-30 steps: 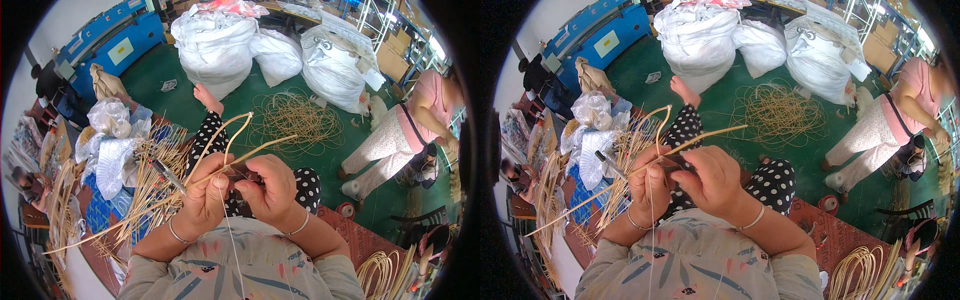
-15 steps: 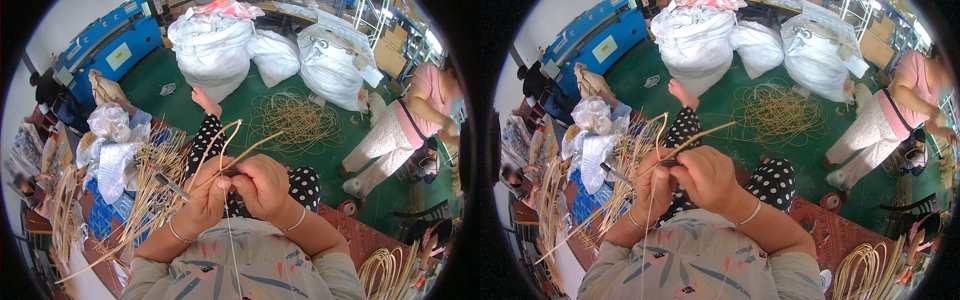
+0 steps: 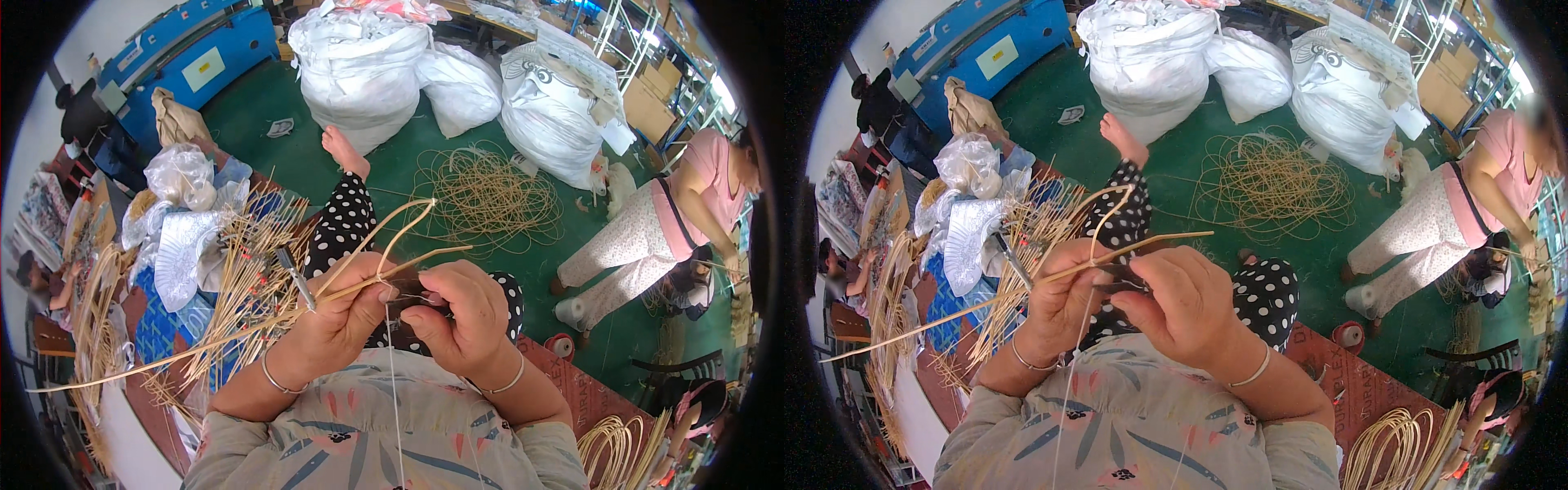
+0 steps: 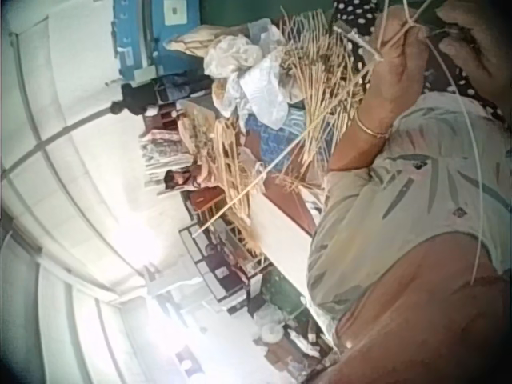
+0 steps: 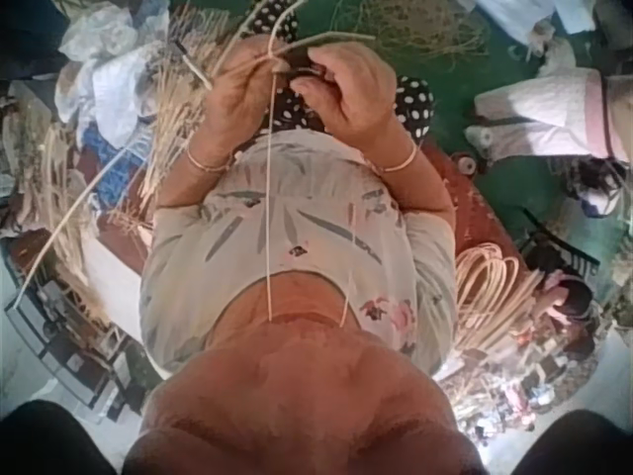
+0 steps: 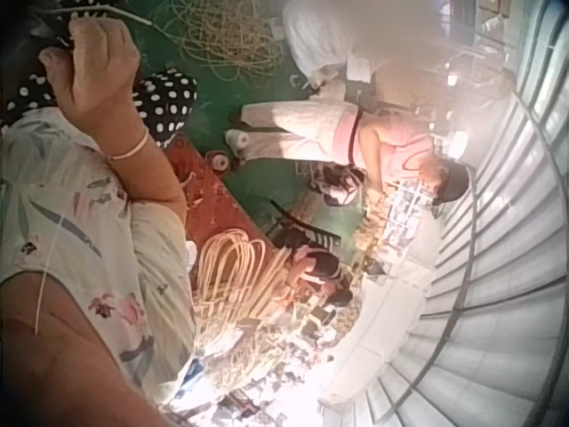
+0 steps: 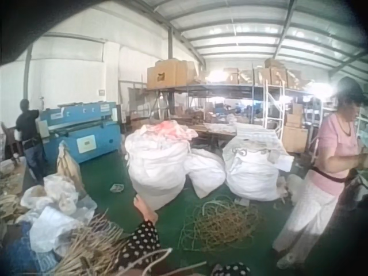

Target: The person sits on the floor and assembles bamboo sticks into a cross-shaped structure. They use a red-handled tool to secure the intersection of the sticks with a thin white string, wrapping it tightly around the center. The person repeatedly picks up sticks, aligns them, and ties them together.

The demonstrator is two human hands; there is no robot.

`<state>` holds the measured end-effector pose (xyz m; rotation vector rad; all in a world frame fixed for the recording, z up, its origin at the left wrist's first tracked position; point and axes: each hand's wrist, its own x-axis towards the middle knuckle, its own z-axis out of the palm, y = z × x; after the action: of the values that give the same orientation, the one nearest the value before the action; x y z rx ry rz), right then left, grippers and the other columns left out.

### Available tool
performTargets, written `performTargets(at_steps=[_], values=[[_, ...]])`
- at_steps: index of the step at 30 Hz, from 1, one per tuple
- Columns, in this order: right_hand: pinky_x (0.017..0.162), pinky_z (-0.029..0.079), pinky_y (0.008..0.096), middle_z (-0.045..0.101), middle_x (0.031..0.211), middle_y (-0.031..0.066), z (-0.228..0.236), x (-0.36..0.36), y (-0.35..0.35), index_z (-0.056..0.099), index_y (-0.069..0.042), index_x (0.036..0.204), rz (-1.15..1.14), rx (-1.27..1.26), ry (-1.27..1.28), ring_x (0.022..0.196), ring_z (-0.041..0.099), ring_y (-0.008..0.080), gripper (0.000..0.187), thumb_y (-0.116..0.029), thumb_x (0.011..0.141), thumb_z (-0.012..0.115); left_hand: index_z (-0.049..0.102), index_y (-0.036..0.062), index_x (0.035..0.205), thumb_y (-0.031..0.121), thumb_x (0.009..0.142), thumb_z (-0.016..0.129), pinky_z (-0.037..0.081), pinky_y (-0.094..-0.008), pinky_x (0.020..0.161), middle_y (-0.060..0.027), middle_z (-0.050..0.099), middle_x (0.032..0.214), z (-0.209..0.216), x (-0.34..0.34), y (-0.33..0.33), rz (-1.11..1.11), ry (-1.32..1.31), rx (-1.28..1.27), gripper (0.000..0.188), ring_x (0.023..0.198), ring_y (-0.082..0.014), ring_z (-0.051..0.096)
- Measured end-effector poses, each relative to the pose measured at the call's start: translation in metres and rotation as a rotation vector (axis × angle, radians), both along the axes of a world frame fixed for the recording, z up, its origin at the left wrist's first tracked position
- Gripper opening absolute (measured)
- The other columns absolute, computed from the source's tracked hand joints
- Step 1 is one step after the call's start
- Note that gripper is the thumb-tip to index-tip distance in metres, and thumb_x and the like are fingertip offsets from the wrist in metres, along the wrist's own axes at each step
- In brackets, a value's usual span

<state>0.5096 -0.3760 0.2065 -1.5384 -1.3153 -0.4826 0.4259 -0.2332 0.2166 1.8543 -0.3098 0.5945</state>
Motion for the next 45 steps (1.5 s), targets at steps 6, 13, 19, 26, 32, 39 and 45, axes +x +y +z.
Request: performTargets(at_steps=[6, 13, 19, 26, 32, 39, 45], values=[[0.055, 0.045, 0.0336, 0.056, 0.079, 0.0127, -0.002, 0.000, 0.003, 0.049, 0.000, 0.092, 0.011, -0.084, 0.013, 0.066, 0.055, 0.0275, 0.034, -0.013, 0.066, 0.067, 0.050, -0.0020, 0.100, -0.007, 0.081, 0.047, 0.043, -0.0215, 0.073, -0.0064, 0.053, 0.092, -0.002, -0.003, 0.002, -0.021, 0.084, -0.016, 0.020, 0.083, -0.0115, 0.053], [0.055, 0.045, 0.0317, 0.056, 0.078, 0.0112, -0.006, 0.006, 0.009, 0.052, -0.002, 0.092, -0.016, -0.113, -0.019, 0.061, 0.055, 0.0263, 0.026, -0.012, 0.070, 0.063, 0.051, -0.0007, 0.099, -0.003, 0.081, 0.047, 0.042, -0.0223, 0.065, -0.0064, 0.053, 0.086, -0.006, -0.002, 0.002, 0.037, 0.119, 0.038, 0.018, 0.074, -0.0127, 0.052], [0.055, 0.044, 0.0304, 0.055, 0.076, 0.0124, 0.027, 0.004, 0.003, 0.054, 0.001, 0.092, 0.162, 0.117, 0.508, 0.062, 0.054, 0.0249, 0.036, -0.013, 0.064, 0.069, 0.052, 0.0018, 0.094, 0.010, 0.084, 0.051, 0.039, -0.0278, 0.051, -0.0093, 0.051, 0.075, -0.012, 0.000, 0.008, 0.018, 0.223, 0.053, 0.013, 0.059, -0.0195, 0.048], [0.055, 0.041, 0.0287, 0.056, 0.075, 0.0108, 0.072, 0.043, 0.025, 0.055, 0.000, 0.089, 0.288, -0.426, -0.134, 0.064, 0.054, 0.0229, 0.031, -0.023, 0.069, 0.065, 0.053, 0.0020, 0.086, 0.018, 0.086, 0.048, 0.040, -0.0306, 0.052, -0.0106, 0.052, 0.071, -0.020, 0.001, 0.007, -0.245, 0.284, 0.177, 0.017, 0.058, -0.0228, 0.051], [0.053, 0.041, 0.0290, 0.054, 0.065, 0.0113, 0.063, 0.055, 0.035, 0.054, 0.001, 0.086, 0.577, -0.815, 0.251, 0.059, 0.053, 0.0256, 0.027, -0.024, 0.075, 0.059, 0.052, 0.0024, 0.080, 0.018, 0.086, 0.045, 0.041, -0.0344, 0.058, -0.0099, 0.049, 0.068, -0.014, 0.002, 0.009, -0.413, 0.322, 0.253, 0.018, 0.065, -0.0275, 0.052], [0.050, 0.038, 0.0328, 0.051, 0.062, 0.0123, 0.060, 0.047, 0.051, 0.052, -0.001, 0.074, 0.552, -0.711, 0.162, 0.055, 0.051, 0.0276, 0.021, -0.021, 0.074, 0.057, 0.051, 0.0027, 0.077, 0.020, 0.086, 0.044, 0.041, -0.0370, 0.058, -0.0134, 0.049, 0.067, -0.031, -0.003, 0.012, -0.302, 0.172, 0.224, 0.021, 0.066, -0.0307, 0.052], [0.047, 0.035, 0.0278, 0.048, 0.059, 0.0077, 0.060, 0.033, 0.067, 0.052, -0.001, 0.071, 0.423, -0.599, 0.084, 0.050, 0.047, 0.0207, 0.023, -0.023, 0.071, 0.060, 0.052, -0.0021, 0.074, 0.018, 0.082, 0.048, 0.041, -0.0390, 0.061, -0.0180, 0.053, 0.067, -0.026, -0.018, 0.028, -0.227, 0.118, 0.173, 0.022, 0.067, -0.0335, 0.054]])
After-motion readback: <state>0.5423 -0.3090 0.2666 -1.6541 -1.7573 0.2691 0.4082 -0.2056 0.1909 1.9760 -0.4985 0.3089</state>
